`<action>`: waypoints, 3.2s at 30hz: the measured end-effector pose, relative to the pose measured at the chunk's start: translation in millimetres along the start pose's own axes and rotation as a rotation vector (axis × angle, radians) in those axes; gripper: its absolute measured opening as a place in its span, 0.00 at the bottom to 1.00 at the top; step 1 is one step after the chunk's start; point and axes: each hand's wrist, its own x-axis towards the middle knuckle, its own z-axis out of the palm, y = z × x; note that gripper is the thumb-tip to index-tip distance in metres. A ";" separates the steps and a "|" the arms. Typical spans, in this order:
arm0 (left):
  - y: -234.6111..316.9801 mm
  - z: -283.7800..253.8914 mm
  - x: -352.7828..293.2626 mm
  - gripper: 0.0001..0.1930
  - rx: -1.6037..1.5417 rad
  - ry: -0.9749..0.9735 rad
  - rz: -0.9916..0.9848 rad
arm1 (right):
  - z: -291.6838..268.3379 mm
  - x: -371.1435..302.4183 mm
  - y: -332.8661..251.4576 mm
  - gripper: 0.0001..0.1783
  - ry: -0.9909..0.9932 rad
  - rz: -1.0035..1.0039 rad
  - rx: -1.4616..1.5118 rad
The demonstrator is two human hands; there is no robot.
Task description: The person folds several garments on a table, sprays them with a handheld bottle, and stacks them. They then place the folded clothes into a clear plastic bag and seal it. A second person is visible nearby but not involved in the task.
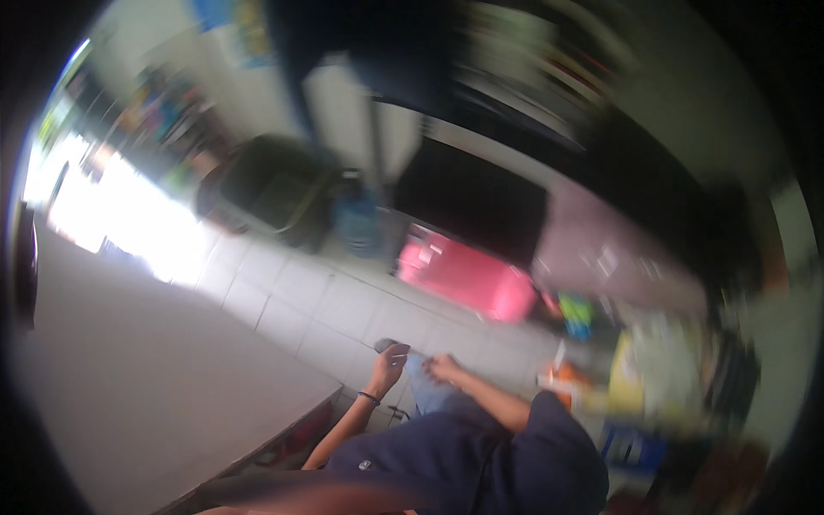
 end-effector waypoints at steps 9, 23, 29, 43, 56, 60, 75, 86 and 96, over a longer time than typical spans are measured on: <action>28.7 135.7 -147.5 0.12 0.199 -0.612 0.218 | -104.1 -250.8 148.8 0.12 0.950 -0.419 0.590; 180.7 440.2 -208.4 0.12 0.208 -0.944 0.560 | -100.3 -509.3 383.4 0.16 1.294 -0.307 0.967; 223.0 633.9 -287.3 0.13 0.131 -1.033 0.520 | -152.2 -632.2 501.5 0.18 1.622 -0.176 0.736; 265.9 786.2 -253.8 0.14 0.286 -0.644 0.653 | -306.7 -664.2 566.1 0.12 1.623 -0.271 0.778; 266.3 931.3 -169.1 0.29 0.914 -0.522 0.958 | -648.3 -587.5 550.8 0.12 1.535 -0.503 -0.928; 288.3 922.9 -168.5 0.17 0.813 -0.488 1.075 | -666.9 -600.5 549.3 0.07 1.463 -0.631 -0.540; 296.3 927.1 -218.4 0.06 0.623 -0.283 0.968 | -691.3 -655.7 599.8 0.06 1.086 -0.834 0.332; 305.3 967.3 -256.2 0.08 0.688 -0.074 1.226 | -701.5 -691.3 626.2 0.08 1.095 -0.868 0.453; 307.4 953.7 -247.7 0.19 0.798 -0.365 1.378 | -702.1 -680.1 617.7 0.06 1.219 -0.872 0.675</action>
